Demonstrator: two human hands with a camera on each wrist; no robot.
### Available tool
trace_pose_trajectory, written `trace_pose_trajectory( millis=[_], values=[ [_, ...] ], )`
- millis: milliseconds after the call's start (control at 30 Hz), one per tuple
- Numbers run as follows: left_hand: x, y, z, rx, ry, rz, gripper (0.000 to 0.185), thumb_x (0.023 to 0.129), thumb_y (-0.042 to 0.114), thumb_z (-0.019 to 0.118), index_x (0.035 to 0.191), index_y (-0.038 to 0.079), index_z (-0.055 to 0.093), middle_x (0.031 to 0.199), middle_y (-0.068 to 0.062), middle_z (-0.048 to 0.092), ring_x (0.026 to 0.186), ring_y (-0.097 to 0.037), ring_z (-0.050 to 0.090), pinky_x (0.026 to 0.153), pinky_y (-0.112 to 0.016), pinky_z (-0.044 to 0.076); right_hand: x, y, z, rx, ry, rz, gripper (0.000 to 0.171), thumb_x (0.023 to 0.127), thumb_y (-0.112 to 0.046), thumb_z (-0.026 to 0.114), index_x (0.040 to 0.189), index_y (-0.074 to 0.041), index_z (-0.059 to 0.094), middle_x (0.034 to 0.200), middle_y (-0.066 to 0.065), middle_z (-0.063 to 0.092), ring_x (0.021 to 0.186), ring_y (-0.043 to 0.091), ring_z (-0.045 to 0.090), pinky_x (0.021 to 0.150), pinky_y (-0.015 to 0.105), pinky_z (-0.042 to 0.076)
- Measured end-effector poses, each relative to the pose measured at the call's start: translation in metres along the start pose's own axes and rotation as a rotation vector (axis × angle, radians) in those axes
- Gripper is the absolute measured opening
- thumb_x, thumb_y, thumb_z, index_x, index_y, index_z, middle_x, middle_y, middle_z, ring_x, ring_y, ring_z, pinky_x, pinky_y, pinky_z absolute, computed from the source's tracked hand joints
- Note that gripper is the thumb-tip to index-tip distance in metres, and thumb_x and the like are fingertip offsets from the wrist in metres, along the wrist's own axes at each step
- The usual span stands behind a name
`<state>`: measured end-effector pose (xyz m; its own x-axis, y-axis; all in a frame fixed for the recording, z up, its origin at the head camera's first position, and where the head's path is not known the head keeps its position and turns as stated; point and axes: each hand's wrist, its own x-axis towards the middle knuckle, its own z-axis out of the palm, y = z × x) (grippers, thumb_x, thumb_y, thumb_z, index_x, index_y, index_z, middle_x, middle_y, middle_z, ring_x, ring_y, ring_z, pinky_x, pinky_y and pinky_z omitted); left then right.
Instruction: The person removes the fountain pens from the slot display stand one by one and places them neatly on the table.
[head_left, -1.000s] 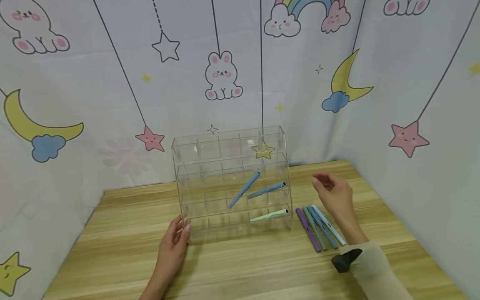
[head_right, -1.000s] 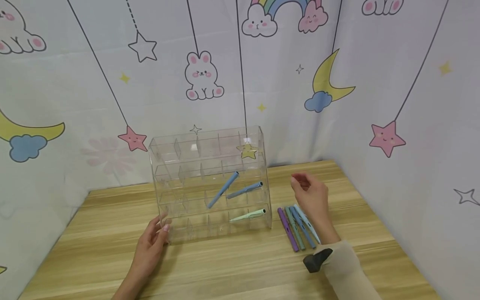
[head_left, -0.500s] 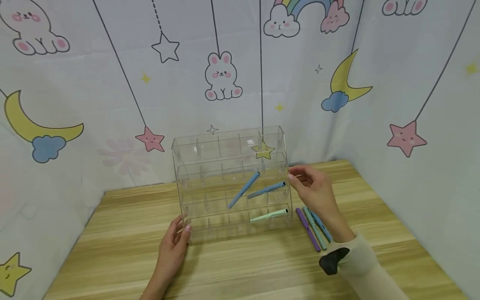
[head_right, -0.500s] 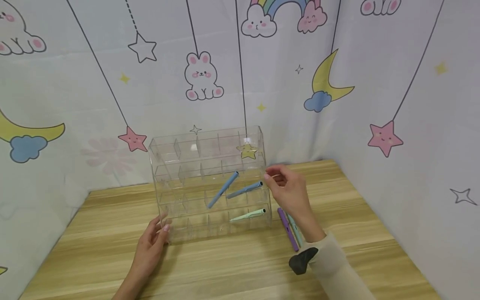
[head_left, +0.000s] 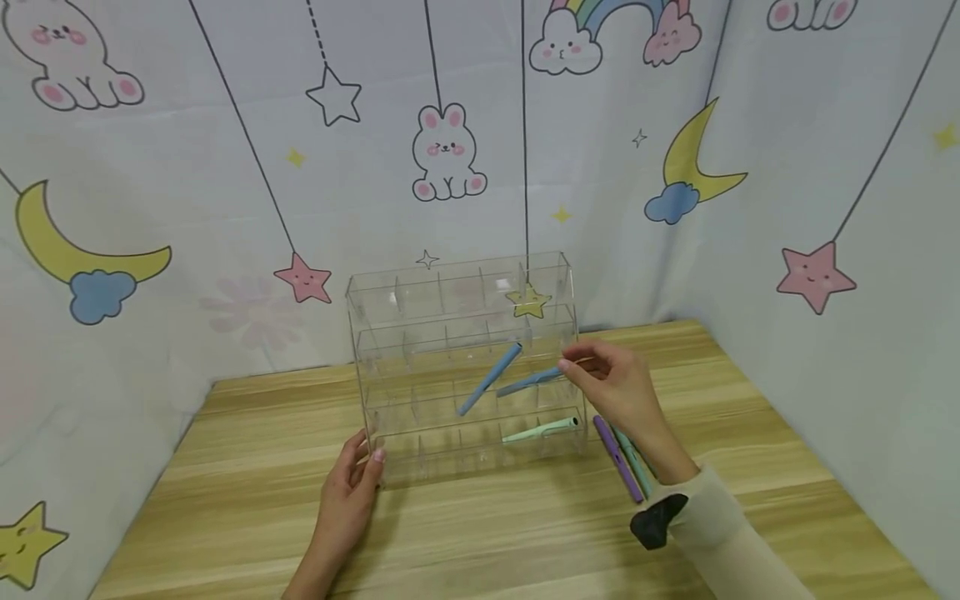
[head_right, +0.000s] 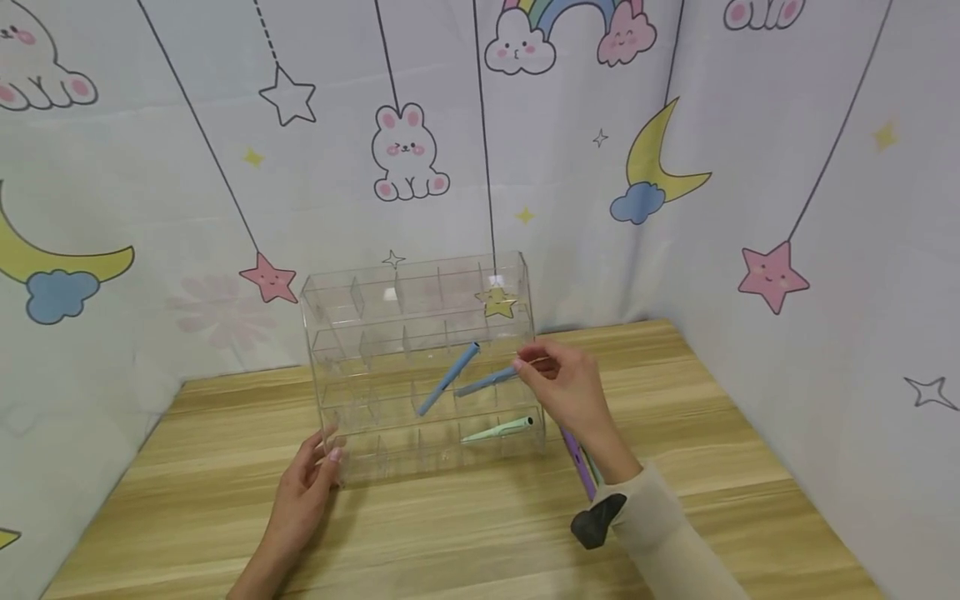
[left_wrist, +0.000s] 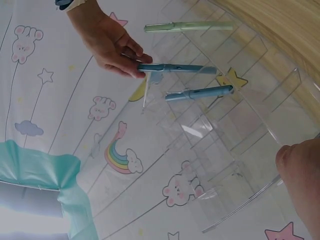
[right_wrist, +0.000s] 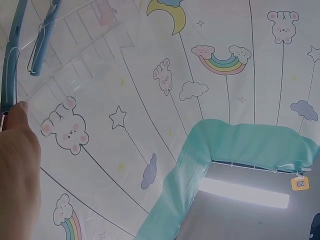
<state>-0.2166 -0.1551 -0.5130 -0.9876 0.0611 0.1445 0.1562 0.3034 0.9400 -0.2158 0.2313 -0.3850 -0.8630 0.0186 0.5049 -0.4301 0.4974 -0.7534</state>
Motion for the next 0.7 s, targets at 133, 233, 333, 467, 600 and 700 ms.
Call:
trace_pose_trajectory(
  millis=[133, 233, 333, 467, 600, 700],
  values=[
    [0.002, -0.002, 0.0, -0.008, 0.004, 0.022, 0.048, 0.105, 0.034, 0.055, 0.149, 0.018, 0.044, 0.142, -0.022, 0.052, 0.123, -0.037, 0.06, 0.082, -0.024, 0.055, 0.0, -0.007, 0.0, -0.011, -0.012, -0.014, 0.016, 0.091, -0.012, 0.076, 0.105, -0.004, 0.073, 0.099, 0.012, 0.075, 0.087, 0.025, 0.073, 0.074, 0.024, 0.058],
    [0.002, -0.002, 0.0, -0.005, 0.007, 0.026, 0.048, 0.105, 0.034, 0.055, 0.148, 0.018, 0.044, 0.141, -0.022, 0.053, 0.122, -0.037, 0.061, 0.083, -0.023, 0.055, 0.0, 0.005, 0.003, -0.002, -0.017, -0.025, 0.018, 0.09, -0.018, 0.078, 0.104, -0.009, 0.074, 0.099, 0.007, 0.075, 0.085, 0.019, 0.074, 0.074, 0.024, 0.059],
    [0.002, -0.002, 0.0, -0.001, 0.001, 0.019, 0.049, 0.105, 0.034, 0.055, 0.149, 0.018, 0.043, 0.142, -0.023, 0.052, 0.123, -0.038, 0.06, 0.083, -0.023, 0.055, 0.0, 0.011, 0.005, 0.01, -0.019, -0.046, 0.018, 0.089, -0.02, 0.08, 0.103, -0.01, 0.074, 0.097, 0.004, 0.076, 0.084, 0.016, 0.074, 0.072, 0.024, 0.059],
    [0.003, -0.003, 0.0, -0.001, -0.007, 0.015, 0.05, 0.105, 0.033, 0.055, 0.15, 0.016, 0.042, 0.143, -0.024, 0.051, 0.124, -0.038, 0.06, 0.083, -0.024, 0.055, -0.001, 0.01, 0.004, 0.025, -0.009, -0.055, 0.018, 0.089, -0.018, 0.079, 0.104, -0.009, 0.074, 0.097, 0.006, 0.075, 0.085, 0.017, 0.073, 0.074, 0.024, 0.059],
    [0.002, -0.002, -0.001, 0.002, 0.005, 0.028, 0.05, 0.105, 0.031, 0.055, 0.15, 0.015, 0.042, 0.142, -0.024, 0.053, 0.124, -0.036, 0.06, 0.085, -0.022, 0.054, -0.003, 0.007, 0.002, 0.036, 0.033, -0.043, 0.019, 0.089, -0.016, 0.079, 0.105, -0.007, 0.074, 0.099, 0.007, 0.075, 0.087, 0.02, 0.073, 0.075, 0.022, 0.058],
    [0.002, -0.002, 0.0, 0.013, 0.012, 0.042, 0.049, 0.105, 0.03, 0.055, 0.15, 0.014, 0.043, 0.142, -0.024, 0.053, 0.123, -0.036, 0.06, 0.085, -0.02, 0.054, -0.004, 0.002, -0.002, 0.041, 0.082, -0.031, 0.019, 0.089, -0.013, 0.078, 0.107, -0.006, 0.073, 0.1, 0.008, 0.075, 0.088, 0.021, 0.073, 0.076, 0.02, 0.057]
  ],
)
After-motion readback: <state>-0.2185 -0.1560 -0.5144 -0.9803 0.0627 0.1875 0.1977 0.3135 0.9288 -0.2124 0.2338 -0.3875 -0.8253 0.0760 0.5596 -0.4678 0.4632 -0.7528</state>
